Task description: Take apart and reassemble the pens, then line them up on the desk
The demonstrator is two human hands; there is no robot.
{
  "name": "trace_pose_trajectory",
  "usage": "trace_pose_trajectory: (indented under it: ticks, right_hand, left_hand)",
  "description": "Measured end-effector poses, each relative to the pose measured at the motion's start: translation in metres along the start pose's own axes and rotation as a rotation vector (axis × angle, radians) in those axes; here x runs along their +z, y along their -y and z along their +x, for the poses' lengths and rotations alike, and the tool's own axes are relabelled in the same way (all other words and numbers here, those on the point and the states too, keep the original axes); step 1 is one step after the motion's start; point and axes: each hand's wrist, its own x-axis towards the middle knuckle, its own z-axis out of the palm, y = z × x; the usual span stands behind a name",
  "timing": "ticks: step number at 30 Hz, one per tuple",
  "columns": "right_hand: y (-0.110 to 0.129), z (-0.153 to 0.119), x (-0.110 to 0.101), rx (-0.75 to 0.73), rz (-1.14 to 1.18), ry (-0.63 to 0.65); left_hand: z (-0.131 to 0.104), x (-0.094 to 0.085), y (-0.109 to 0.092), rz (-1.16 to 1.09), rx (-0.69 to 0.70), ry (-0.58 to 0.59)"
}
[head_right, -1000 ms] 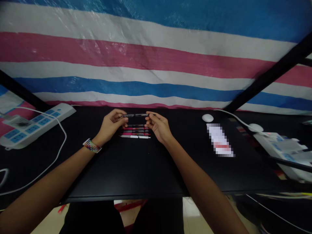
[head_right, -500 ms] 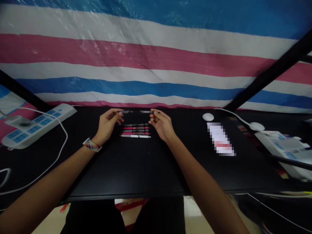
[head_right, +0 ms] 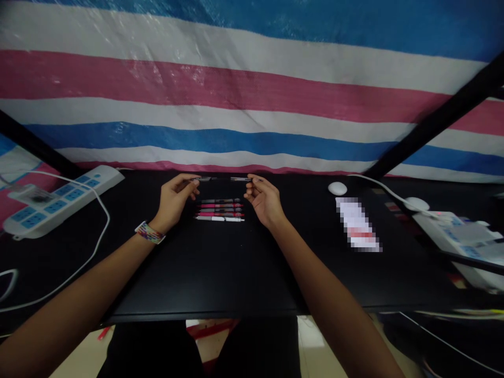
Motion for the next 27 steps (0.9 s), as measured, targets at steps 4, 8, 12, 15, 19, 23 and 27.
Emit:
trace_pose_trajectory:
  ticks: [4, 8, 12, 15, 19, 23, 27]
  right_hand:
    - [0.001, 0.0, 0.0, 0.007, 0.011, -0.026]
    - [0.001, 0.001, -0.001, 0.003, -0.008, -0.034]
    - [0.001, 0.0, 0.0, 0.005, -0.016, -0.037]
    - [0.0, -0.003, 0.003, 0.016, -0.084, 0.027]
    - [-0.002, -0.008, 0.006, 0.037, -0.157, 0.14]
    - [-0.003, -0.009, 0.007, 0.036, -0.152, 0.171]
    - [-0.006, -0.008, 0.006, 0.046, -0.143, 0.133]
  left_hand:
    - [0.0, 0.0, 0.001, 0.01, 0.002, 0.0]
    - [0.001, -0.001, 0.001, 0.016, 0.006, 0.006]
    - [-0.001, 0.0, 0.0, 0.016, -0.003, 0.028]
    - [-0.004, 0.001, -0.002, 0.04, -0.022, 0.14]
    - [-0.008, 0.002, -0.006, 0.124, -0.002, 0.241]
    - [-0.009, 0.002, -0.009, 0.21, 0.057, 0.237]
    - [-0.009, 0.002, -0.009, 0.115, 0.0, 0.241]
